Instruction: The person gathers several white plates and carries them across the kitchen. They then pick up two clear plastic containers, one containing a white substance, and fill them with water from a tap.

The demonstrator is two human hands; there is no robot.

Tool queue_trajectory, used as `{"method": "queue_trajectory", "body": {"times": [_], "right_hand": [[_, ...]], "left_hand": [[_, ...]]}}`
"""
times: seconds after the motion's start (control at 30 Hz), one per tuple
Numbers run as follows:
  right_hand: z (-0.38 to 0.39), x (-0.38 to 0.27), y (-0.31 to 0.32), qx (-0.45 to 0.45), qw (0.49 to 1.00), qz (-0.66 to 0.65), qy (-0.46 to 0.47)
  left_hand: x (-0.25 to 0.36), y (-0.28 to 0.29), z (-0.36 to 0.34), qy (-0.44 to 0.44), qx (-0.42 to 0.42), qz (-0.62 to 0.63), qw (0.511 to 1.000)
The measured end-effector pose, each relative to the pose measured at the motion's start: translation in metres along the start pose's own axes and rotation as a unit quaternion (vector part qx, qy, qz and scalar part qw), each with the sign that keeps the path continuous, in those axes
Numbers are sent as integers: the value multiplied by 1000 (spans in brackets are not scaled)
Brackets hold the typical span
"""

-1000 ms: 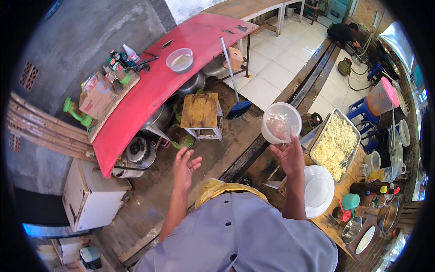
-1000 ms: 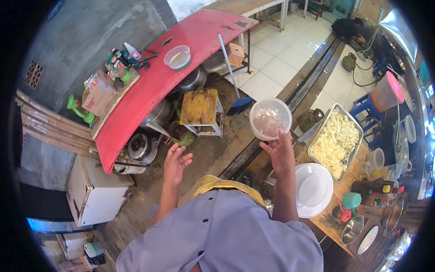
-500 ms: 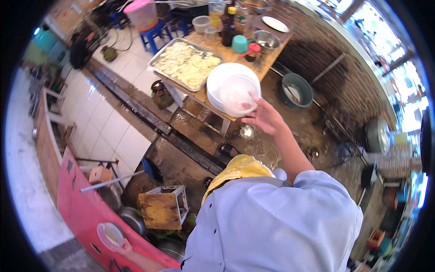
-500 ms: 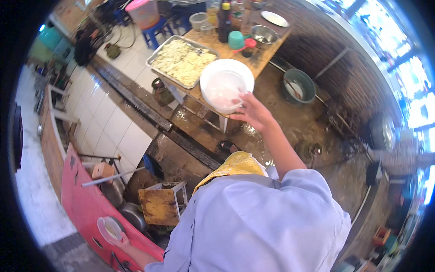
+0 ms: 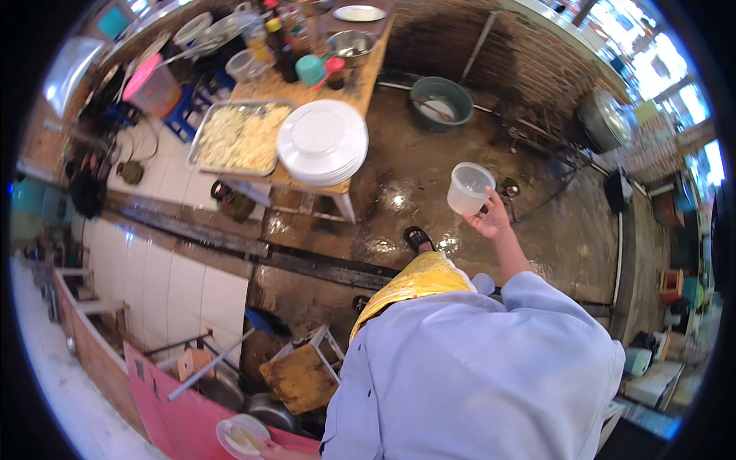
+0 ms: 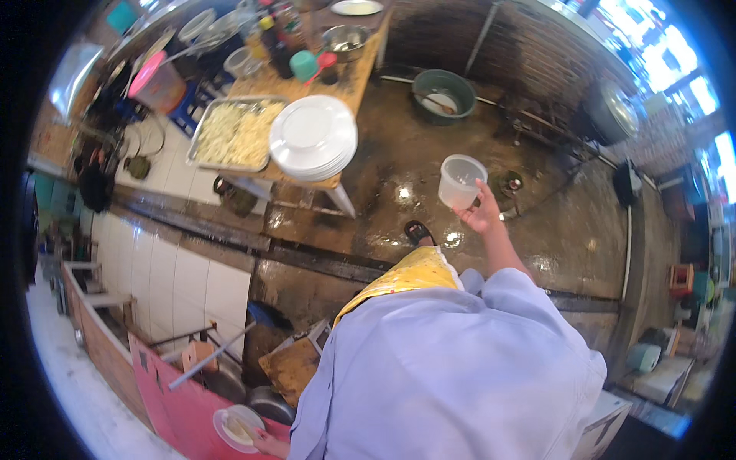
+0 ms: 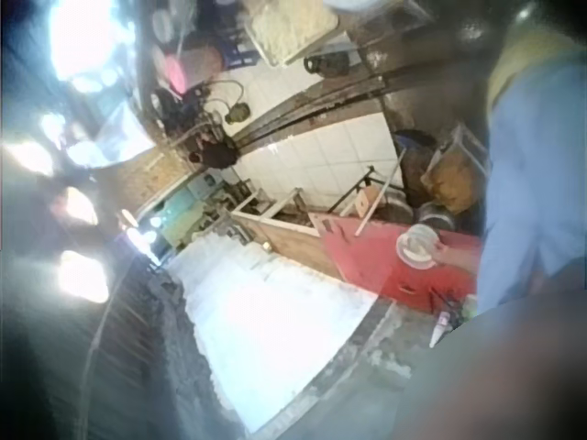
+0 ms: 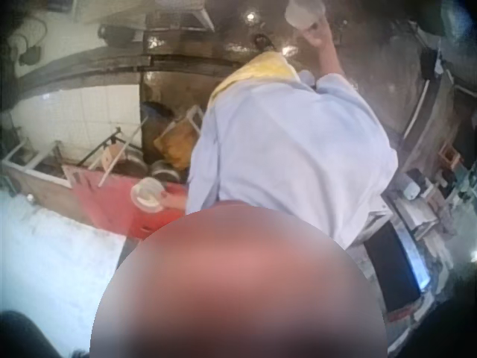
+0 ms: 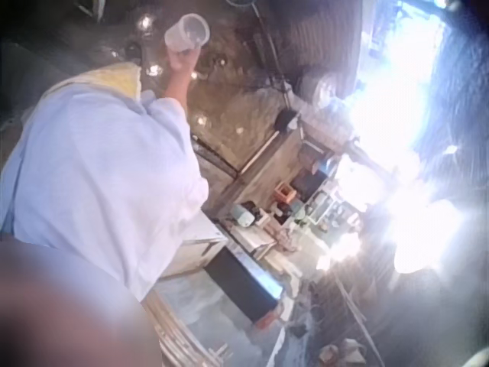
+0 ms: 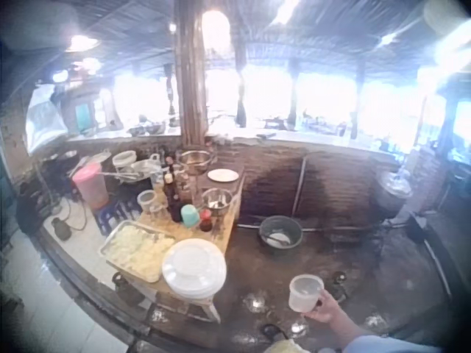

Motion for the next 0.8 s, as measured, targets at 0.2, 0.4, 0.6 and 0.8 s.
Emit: {"method": "queue_trajectory", "body": {"times": [0.2, 0.4, 0.6, 0.8], "right_hand": [[-71, -4, 111, 65, 995, -68, -27], [-136, -27, 222, 137, 979, -129, -83], [-201, -111, 273, 118, 977, -158, -85], [-267, -196, 254, 146, 964, -213, -55]], "left_hand": [[-47, -80, 132, -42, -139, -85, 986], [-53, -195, 329, -70, -347, -116, 928], [-87, -328, 608, -12, -508, -145, 849], [-164, -455, 848, 10, -622, -187, 760]]}}
Point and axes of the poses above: each hand's wrist, its own z-axis away from the middle knuckle, its own y-axis out of the back of the hand, x = y × z, the point moved 9 cm from there along -z, towards the middle knuckle, and after that the axes turned 11 degrees about x, right-handed, at the moved point
